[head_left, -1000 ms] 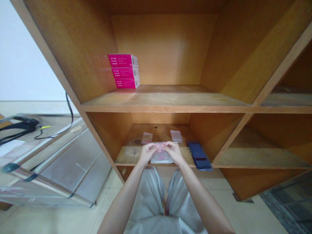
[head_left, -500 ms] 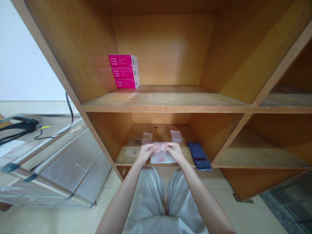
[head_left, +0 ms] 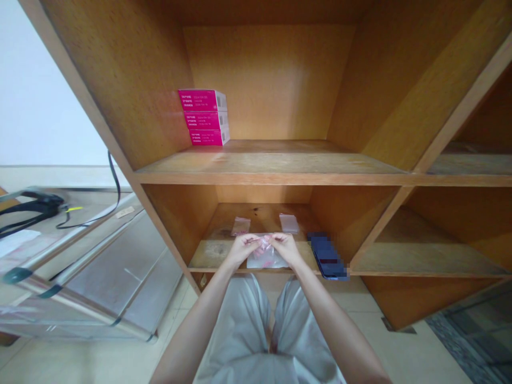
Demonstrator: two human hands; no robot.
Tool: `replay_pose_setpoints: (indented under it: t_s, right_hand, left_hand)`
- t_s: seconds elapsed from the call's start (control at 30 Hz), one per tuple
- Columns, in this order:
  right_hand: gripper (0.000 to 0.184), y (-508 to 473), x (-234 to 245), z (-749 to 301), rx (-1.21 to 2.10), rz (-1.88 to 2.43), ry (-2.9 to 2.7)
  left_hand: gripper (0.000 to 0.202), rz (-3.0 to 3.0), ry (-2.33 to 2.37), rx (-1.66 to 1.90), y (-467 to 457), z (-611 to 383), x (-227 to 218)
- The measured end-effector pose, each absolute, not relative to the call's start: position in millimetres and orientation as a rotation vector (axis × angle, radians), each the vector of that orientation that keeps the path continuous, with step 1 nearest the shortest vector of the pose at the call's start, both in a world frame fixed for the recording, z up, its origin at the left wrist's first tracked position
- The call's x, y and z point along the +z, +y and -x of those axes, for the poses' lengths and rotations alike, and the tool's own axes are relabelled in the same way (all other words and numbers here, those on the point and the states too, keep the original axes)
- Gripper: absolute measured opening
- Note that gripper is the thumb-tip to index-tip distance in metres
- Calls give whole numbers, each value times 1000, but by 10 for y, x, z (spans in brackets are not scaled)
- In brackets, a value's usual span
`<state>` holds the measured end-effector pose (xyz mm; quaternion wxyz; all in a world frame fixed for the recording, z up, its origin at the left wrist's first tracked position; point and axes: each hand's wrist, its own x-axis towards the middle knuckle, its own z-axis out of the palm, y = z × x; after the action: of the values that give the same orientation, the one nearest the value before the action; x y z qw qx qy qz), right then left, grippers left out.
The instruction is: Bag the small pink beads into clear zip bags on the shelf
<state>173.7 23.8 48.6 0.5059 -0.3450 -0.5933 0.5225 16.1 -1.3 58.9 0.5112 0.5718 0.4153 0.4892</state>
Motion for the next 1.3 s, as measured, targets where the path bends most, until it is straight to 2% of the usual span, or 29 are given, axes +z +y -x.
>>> replay_pose_setpoints:
  t_s: [0.4, 0.77, 1.0, 1.3]
  right_hand:
    - [23, 214, 520, -1745, 1266, 780, -1559]
    - [19, 256, 582, -1848, 1088, 803, -1759]
    - [21, 281, 615, -1841, 1148, 830, -1630]
    - [27, 253, 545, -1823, 1224, 825, -1476]
  left_hand:
    - [19, -1525, 1038, 1140, 13, -130, 620]
    - [21, -1665, 1059, 1047, 56, -82, 786]
    - [23, -1551, 1027, 962, 53, -34, 956]
    - [29, -1384, 1029, 1068, 40, 39, 862]
